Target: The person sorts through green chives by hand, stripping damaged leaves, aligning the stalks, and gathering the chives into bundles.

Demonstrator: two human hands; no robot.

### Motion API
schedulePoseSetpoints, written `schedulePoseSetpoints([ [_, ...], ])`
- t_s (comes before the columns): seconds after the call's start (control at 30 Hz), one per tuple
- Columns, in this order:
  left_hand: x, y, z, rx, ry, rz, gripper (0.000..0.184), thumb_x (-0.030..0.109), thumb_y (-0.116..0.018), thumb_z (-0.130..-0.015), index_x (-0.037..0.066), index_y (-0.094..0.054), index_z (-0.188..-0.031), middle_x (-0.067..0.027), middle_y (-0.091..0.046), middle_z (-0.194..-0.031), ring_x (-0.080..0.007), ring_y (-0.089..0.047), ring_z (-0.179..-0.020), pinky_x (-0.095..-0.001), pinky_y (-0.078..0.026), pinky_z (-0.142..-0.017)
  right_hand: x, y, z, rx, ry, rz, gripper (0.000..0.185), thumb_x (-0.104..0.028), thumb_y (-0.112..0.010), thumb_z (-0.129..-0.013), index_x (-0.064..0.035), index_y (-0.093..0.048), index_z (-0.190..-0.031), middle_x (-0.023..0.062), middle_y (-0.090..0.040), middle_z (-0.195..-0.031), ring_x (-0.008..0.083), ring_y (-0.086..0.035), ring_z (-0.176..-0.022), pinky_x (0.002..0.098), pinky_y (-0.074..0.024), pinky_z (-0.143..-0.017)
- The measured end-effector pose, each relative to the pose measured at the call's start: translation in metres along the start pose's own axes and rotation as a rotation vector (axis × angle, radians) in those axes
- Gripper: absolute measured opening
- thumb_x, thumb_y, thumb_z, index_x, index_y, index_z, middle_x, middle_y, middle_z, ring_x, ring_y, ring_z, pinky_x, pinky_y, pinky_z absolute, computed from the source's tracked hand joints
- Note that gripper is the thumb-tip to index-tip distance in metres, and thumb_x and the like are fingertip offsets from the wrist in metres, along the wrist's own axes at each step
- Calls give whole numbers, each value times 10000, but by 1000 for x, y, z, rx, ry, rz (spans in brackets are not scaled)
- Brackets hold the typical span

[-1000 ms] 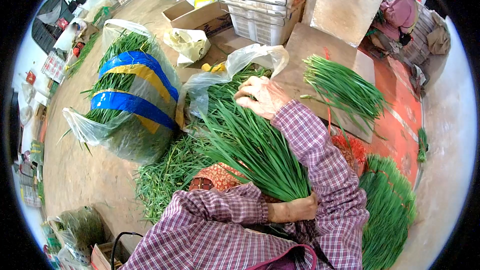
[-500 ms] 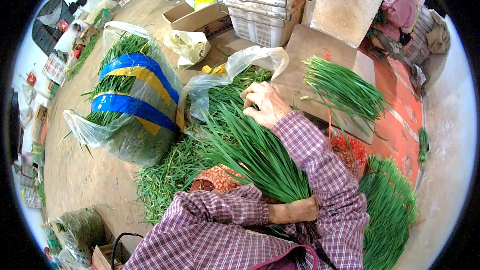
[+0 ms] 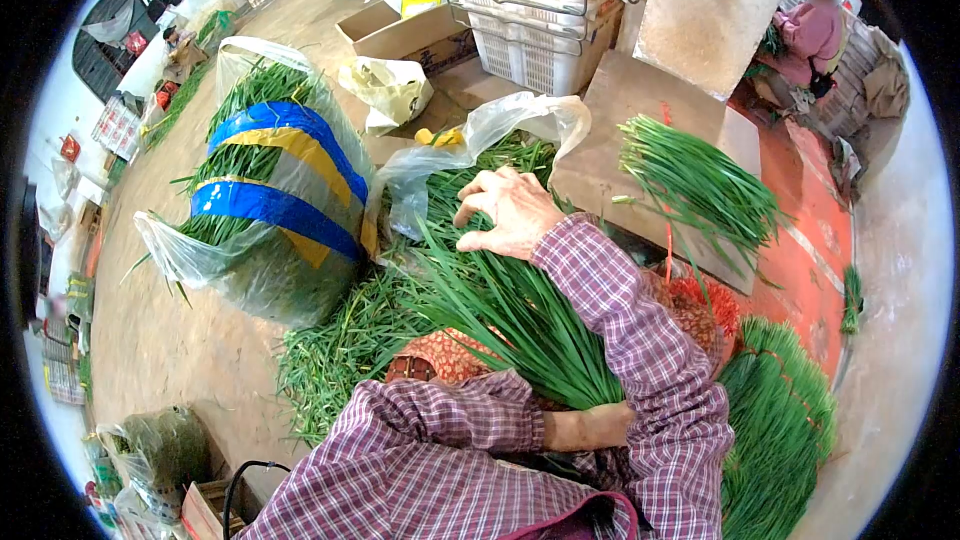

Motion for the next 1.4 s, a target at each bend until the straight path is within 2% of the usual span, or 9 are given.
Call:
schedulePoseSetpoints([
  [0.27,-1,0,3,-94,-13,-10,551,193,-445,-844,78,-418,-1383,-50,-288,-1502,-248,-212,-1398,-441,-99,-1181,-13,-4,-1,176,171,196,99,-219,-711,-721,-129,-674,-739,-1,-613,-928,204,-538,-987,400,-360,-959],
  [0.3,-10,26,9,223,70,-52,557,196,-452,-835,81,-423,-1380,-44,-291,-1501,-249,-219,-1395,-442,-101,-1181,-10,5,-5,320,109,179,113,-231,-707,-729,-125,-671,-734,5,-613,-911,208,-548,-962,396,-369,-942],
  [0.37,-16,46,19,376,95,-131,568,191,-465,-820,88,-427,-1378,-42,-299,-1497,-249,-237,-1388,-446,-105,-1180,-11,26,-6,517,48,170,169,-284,-678,-771,-118,-681,-742,17,-627,-900,219,-568,-901,401,-391,-890],
  [0.53,-3,8,2,10,8,-58,470,234,-470,-816,114,-567,-1260,-71,-475,-1373,-240,-400,-1293,-479,-223,-1141,-20,27,20,204,37,100,220,-344,-661,-767,-127,-696,-778,44,-634,-1009,242,-547,-977,417,-381,-911],
  [0.63,-8,29,12,52,26,-146,260,272,-526,-801,147,-734,-893,11,-691,-926,-221,-624,-871,-493,-441,-883,-28,16,51,31,-33,81,276,-371,-717,-703,-127,-676,-824,46,-592,-1095,251,-486,-1101,428,-328,-983],
  [0.87,-13,43,19,38,-39,-97,210,247,-536,-828,141,-716,-812,5,-666,-822,-197,-603,-814,-453,-432,-817,-29,0,73,7,-53,251,244,-298,-772,-649,-115,-654,-759,35,-599,-1082,248,-489,-1100,416,-327,-987],
  [1.2,-15,53,20,79,-17,-88,214,238,-544,-799,135,-730,-825,25,-680,-847,-189,-610,-824,-411,-428,-840,-22,0,81,76,-45,145,132,-161,-700,-688,-71,-611,-725,14,-608,-1034,231,-510,-1032,421,-339,-965],
  [1.27,-16,51,18,-119,-15,45,295,247,-519,-812,118,-716,-990,-9,-663,-1079,-218,-572,-1065,-434,-369,-1000,-31,3,80,194,62,196,119,-116,-685,-682,-53,-586,-705,23,-602,-1026,238,-512,-1044,431,-338,-974],
  [1.4,-3,7,4,9,-11,-106,440,251,-482,-836,96,-597,-1231,-33,-478,-1381,-239,-364,-1324,-458,-189,-1149,-19,1,77,434,26,305,125,-101,-678,-686,-57,-574,-739,42,-593,-998,233,-529,-1017,442,-342,-961],
])
Point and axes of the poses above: each hand's wrist, its own z-axis away from the middle knuckle, its own y-axis out of the back of the hand, x = y × z, the point moved 5 cm from there along -z, towards the middle knuckle
